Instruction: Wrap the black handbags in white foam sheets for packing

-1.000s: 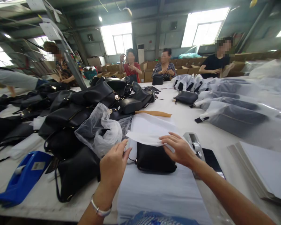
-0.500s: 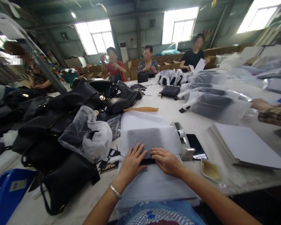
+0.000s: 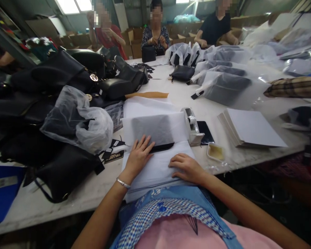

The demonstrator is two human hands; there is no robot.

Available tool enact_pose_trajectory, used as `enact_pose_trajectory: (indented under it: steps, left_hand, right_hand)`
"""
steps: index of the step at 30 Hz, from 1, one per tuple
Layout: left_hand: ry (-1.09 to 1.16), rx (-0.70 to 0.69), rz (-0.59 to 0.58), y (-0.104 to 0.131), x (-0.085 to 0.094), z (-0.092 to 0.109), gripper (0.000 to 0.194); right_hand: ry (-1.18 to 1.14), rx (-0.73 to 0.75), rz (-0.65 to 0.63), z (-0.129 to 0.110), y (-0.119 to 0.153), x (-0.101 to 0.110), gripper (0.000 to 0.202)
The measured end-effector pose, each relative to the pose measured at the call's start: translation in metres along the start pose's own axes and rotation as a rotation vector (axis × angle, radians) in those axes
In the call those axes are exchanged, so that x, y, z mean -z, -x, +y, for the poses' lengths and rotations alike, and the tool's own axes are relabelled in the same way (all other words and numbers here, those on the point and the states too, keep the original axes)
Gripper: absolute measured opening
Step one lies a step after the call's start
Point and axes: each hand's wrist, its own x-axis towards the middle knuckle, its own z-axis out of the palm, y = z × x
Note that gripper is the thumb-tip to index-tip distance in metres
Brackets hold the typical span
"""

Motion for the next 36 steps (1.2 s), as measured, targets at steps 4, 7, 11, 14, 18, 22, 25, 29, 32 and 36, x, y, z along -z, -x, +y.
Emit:
enact_pose_trajectory:
  steps: [4,7,11,14,18,22,25,29,32,36]
  left_hand:
    - [0.034,0.000,-0.002,0.000,0.003,-0.001,0.044]
    - [0.091,-0.001,-0.002,-0.001,0.007,-0.004,0.042]
    - [0.205,0.005,-0.036,-0.006,0.016,-0.008,0.042]
    - [0.298,0.027,-0.118,-0.012,0.034,-0.012,0.048]
    - [0.365,0.049,-0.277,-0.023,0.064,-0.015,0.056]
    - [0.242,0.003,-0.313,-0.031,0.071,-0.013,0.049]
    - [0.122,0.023,-0.247,-0.034,0.059,-0.010,0.019]
    - [0.082,0.012,-0.179,-0.034,0.045,-0.008,0.023]
    - [0.059,-0.025,-0.144,-0.033,0.043,-0.011,0.025]
    - [0.027,-0.030,-0.094,-0.031,0.042,-0.015,0.021]
  right_hand:
    - [0.002,-0.022,0.025,0.001,-0.002,-0.010,0.014]
    - [-0.035,-0.036,0.017,0.001,-0.007,-0.008,0.015]
    - [-0.163,-0.117,0.020,-0.005,-0.016,0.008,0.017]
    - [-0.245,-0.213,0.091,-0.009,-0.028,0.026,0.016]
    - [-0.188,-0.277,0.169,-0.008,-0.050,0.048,0.014]
    - [-0.081,-0.302,0.227,-0.006,-0.071,0.063,0.014]
    - [-0.016,-0.285,0.262,-0.010,-0.079,0.065,0.017]
    - [0.135,-0.131,0.224,-0.012,-0.084,0.058,0.054]
    - [0.244,-0.044,0.174,-0.003,-0.089,0.049,0.036]
    - [0.306,-0.014,0.193,0.019,-0.098,0.041,0.012]
